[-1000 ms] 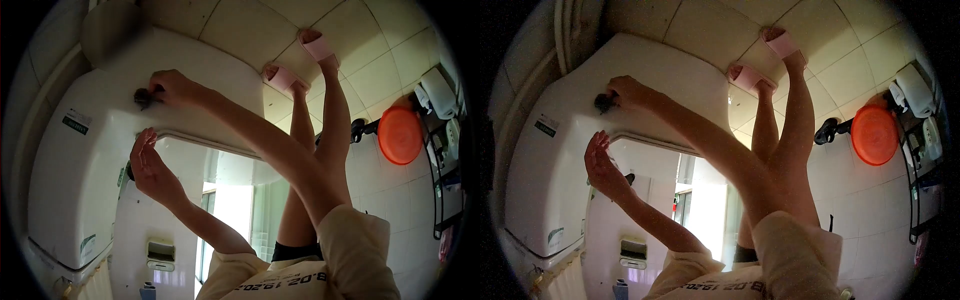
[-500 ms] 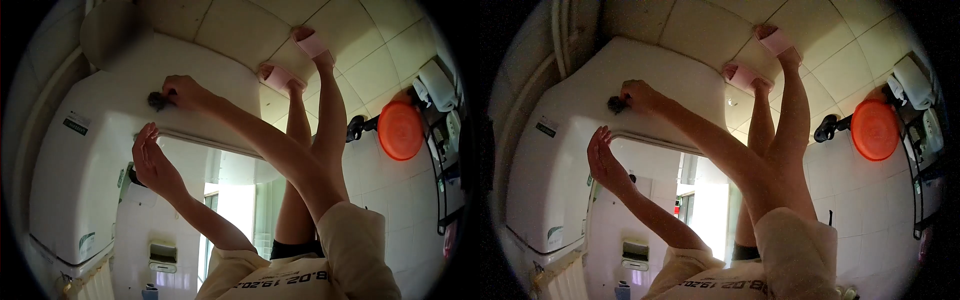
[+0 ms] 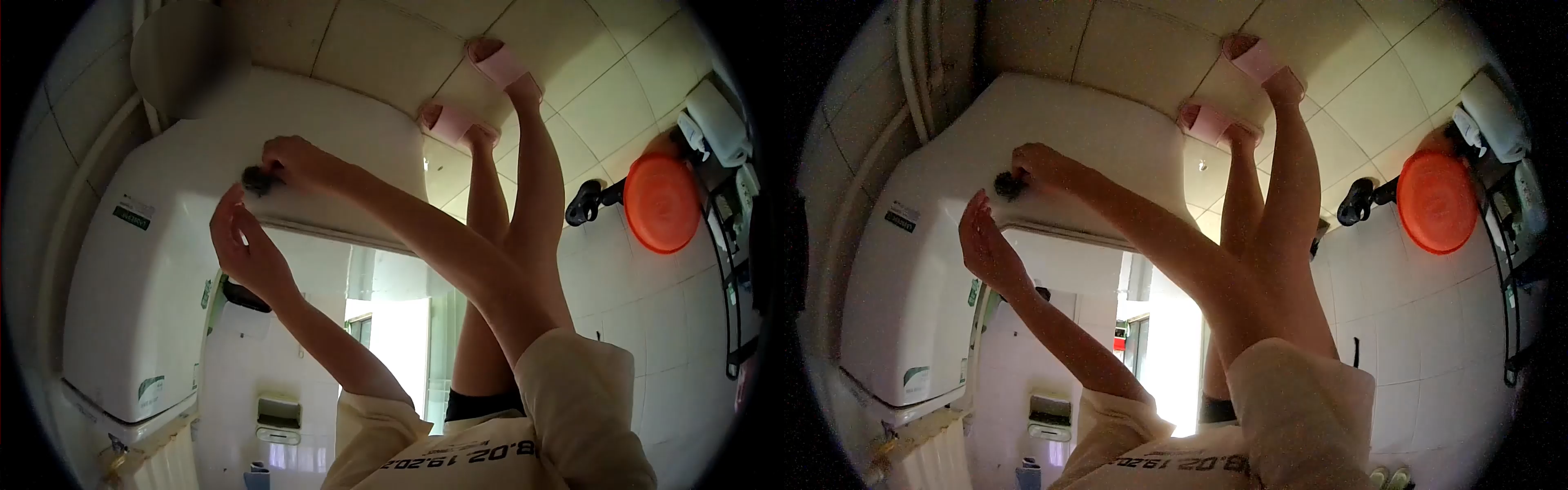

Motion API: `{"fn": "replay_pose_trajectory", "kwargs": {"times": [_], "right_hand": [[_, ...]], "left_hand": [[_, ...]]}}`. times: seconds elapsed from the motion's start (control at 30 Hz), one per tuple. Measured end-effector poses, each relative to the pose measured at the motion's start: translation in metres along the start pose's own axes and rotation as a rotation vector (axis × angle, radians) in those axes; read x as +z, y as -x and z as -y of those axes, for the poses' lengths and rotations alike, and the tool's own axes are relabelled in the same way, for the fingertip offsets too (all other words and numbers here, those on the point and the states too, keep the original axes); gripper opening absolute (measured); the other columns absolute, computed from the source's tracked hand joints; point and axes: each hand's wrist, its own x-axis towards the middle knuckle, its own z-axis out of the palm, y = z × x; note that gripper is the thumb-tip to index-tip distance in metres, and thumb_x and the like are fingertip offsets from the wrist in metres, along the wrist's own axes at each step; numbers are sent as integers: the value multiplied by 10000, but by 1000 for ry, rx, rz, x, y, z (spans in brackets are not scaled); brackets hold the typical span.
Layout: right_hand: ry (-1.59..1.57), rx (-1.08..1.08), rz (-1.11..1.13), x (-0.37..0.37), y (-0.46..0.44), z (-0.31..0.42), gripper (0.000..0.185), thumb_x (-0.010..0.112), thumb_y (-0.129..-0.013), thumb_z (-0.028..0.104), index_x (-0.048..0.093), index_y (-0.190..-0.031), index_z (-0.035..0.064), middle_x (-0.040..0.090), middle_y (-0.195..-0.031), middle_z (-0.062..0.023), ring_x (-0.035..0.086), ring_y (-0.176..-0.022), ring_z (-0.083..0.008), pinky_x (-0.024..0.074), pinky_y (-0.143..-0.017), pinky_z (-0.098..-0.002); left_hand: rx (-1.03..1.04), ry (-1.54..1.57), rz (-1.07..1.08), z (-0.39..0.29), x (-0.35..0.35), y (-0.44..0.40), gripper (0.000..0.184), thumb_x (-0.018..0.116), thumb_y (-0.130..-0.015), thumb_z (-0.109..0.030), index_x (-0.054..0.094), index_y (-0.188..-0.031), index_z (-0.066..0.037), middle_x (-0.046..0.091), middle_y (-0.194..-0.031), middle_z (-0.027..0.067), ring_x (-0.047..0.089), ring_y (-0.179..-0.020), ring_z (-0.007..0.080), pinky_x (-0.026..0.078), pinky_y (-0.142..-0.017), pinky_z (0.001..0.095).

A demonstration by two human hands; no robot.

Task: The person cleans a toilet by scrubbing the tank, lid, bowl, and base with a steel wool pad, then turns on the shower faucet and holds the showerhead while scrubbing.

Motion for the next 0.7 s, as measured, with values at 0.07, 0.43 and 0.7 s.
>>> {"fn": "replay_pose_trajectory", "kwargs": {"times": [0.07, 0.43, 0.7], "right_hand": [[7, -3, 11, 7, 1, -1, 87, 573, -629, -4, 538, -697, 40, 525, -754, -83, 519, -728, -252, 425, -621, -340], [156, 138, 112, -27, 53, 8, 72, 572, -638, 8, 553, -702, 35, 507, -745, -103, 505, -761, -260, 421, -659, -335], [165, 122, 15, -39, 92, 21, 51, 564, -632, 8, 539, -672, 28, 508, -729, -99, 508, -706, -260, 418, -602, -338]], "left_hand": [[47, -15, -30, 6, 0, -4, 207, 395, -825, 13, 561, -947, -6, 581, -935, 74, 552, -866, 158, 454, -754, 269], [273, -313, -179, 29, 13, -13, 287, 397, -767, 71, 583, -940, -63, 538, -1022, 59, 494, -948, 195, 434, -703, 306], [310, -404, -321, 52, 8, 19, 299, 419, -749, 67, 580, -939, -99, 509, -997, 30, 436, -918, 193, 360, -750, 343]]}}
